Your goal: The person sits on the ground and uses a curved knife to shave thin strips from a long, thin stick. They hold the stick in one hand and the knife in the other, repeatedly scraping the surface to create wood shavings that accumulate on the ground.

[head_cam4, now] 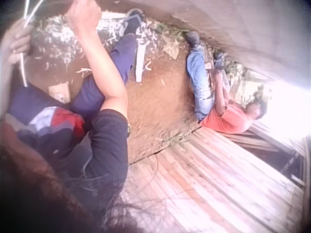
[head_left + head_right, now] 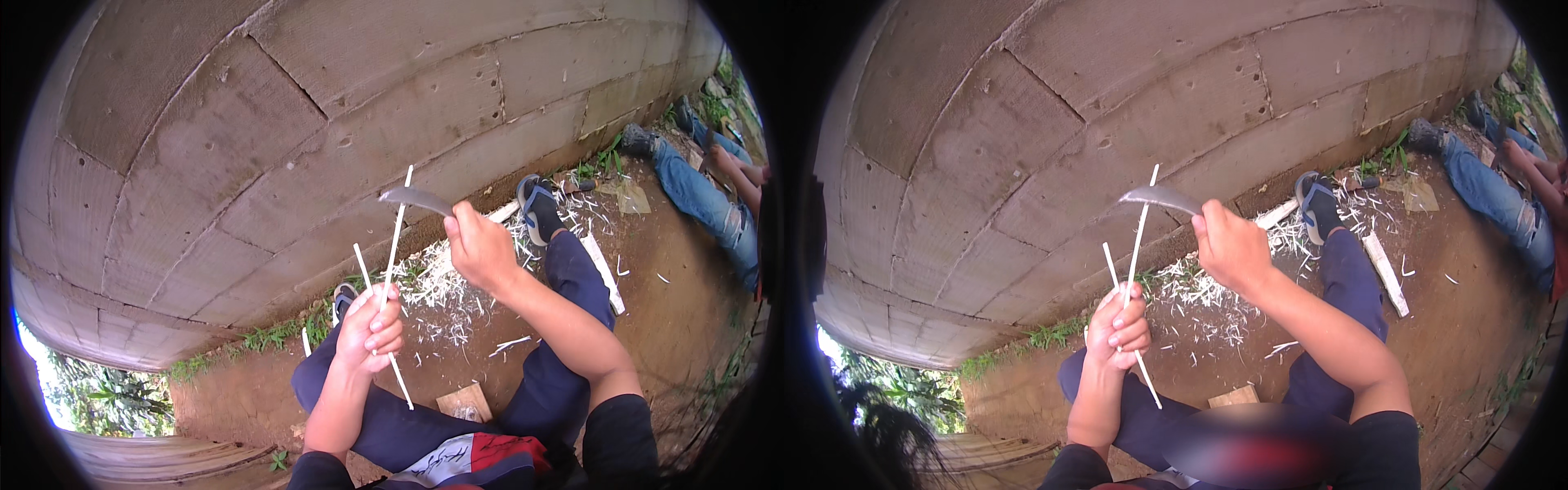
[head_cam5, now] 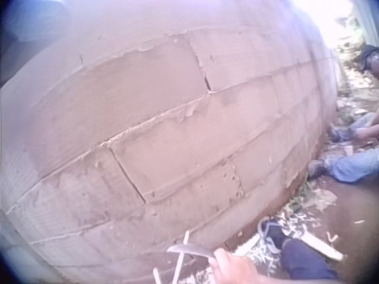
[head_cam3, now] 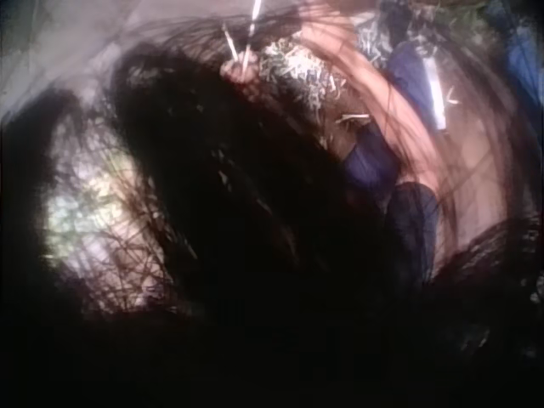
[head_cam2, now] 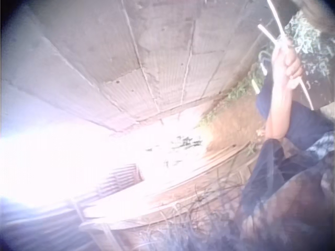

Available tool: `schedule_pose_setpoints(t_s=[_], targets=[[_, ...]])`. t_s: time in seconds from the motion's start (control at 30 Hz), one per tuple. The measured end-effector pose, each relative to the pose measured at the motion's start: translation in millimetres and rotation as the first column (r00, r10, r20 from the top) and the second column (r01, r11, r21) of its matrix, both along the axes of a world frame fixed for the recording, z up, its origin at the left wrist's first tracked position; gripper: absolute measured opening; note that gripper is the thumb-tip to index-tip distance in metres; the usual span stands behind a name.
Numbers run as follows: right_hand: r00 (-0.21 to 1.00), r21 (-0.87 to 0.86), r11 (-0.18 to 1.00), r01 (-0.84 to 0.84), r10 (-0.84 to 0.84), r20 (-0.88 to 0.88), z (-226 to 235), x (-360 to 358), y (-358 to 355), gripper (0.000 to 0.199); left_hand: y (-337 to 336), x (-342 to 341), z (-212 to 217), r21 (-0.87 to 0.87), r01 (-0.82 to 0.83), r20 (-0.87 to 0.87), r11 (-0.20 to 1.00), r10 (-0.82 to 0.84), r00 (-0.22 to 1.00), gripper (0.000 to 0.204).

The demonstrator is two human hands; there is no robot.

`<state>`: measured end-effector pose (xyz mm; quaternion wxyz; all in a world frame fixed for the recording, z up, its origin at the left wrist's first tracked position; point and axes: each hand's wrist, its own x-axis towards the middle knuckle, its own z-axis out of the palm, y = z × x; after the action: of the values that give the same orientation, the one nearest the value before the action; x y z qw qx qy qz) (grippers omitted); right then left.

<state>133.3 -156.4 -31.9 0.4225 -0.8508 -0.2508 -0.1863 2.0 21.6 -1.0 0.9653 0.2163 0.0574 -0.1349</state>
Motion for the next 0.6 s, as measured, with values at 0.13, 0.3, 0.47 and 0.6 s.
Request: schedule_pose_setpoints(t_s=[0.13, 0.3, 0.47, 0.6], targets=[[0.976, -0.021, 0.98, -0.197, 0.198, 0.089, -0.2, -1.1, -1.9, 0.026, -0.8, -1.7, 0.3, 0.057, -0.008, 0.04, 0.998, 0.006, 0.999, 0.026], [0.96, -0.017, 0.975, -0.224, 0.223, 0.169, 3.2, -4.7, -1.5, 0.025, -1.3, -2.3, -0.2, 0.139, -0.004, 0.055, 0.99, -0.004, 0.998, 0.024], [0.998, 0.032, 0.999, 0.027, -0.029, 0.061, 7.8, -8.1, -1.0, 0.024, -0.2, -2.3, -1.2, 0.061, -0.005, 0.031, 0.998, 0.003, 1.0, 0.024], [0.93, -0.069, 0.933, -0.354, 0.358, 0.077, 8.9, -5.2, -0.6, 0.026, 1.6, -4.7, -3.0, 0.001, 0.038, 0.031, 0.999, -0.038, 0.999, 0.026]])
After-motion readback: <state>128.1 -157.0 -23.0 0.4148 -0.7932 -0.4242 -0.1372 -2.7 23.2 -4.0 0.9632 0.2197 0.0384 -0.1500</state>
